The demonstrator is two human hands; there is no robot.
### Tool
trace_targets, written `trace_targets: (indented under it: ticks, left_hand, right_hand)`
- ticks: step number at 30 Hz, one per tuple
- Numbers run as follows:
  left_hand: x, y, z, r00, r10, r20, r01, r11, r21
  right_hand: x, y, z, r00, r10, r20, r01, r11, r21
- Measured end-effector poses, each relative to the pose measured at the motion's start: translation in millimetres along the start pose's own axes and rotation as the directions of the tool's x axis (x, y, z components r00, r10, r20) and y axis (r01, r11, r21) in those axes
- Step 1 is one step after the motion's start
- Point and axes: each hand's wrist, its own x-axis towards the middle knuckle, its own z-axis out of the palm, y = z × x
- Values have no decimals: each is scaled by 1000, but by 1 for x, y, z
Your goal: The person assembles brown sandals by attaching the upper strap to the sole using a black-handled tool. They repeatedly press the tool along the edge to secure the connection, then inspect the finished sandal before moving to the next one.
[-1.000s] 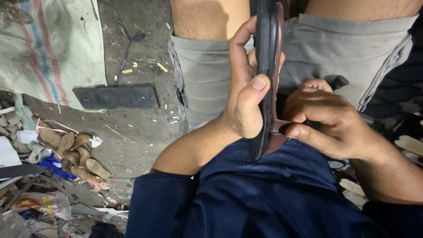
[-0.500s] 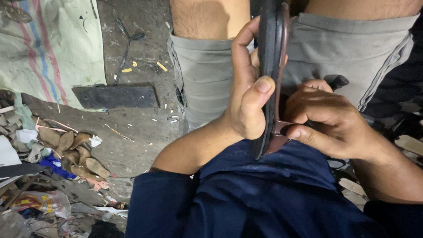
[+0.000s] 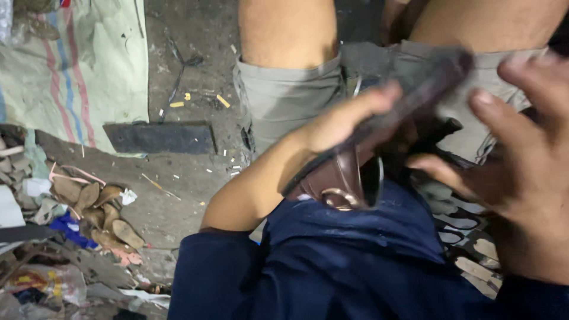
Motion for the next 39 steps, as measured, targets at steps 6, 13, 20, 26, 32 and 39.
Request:
trace_targets:
  ticks: [6,13,20,26,32,39]
  left_hand:
    - [-17,31,2,926,-296,236,351,906,-237]
    - [-36,97,-2,940,313,-136,-341,852,-396]
    - [-2,95,47,748,543,-381,-575,817,36]
    - [2,106,35,799,515,-312,-436,852,290]
    - [-2,85,26,961,199,-193,-276,739,-614]
    - [9,51,35,804,518,-293,-449,851,271]
  right_hand:
    - [-15,25,-28,909,280,308,-226,954,-198]
    - [-60,21,-15,835,545,75,-519,735,436]
    - [-71,-19,53,675,617,405,-568,84,819]
    - [-76,-31,58,842,439,314,-501,417,758]
    - [-78,-29,67,820,514,251,-469,353,809]
    - [-67,-30,79,827,503,251,-433,286,855]
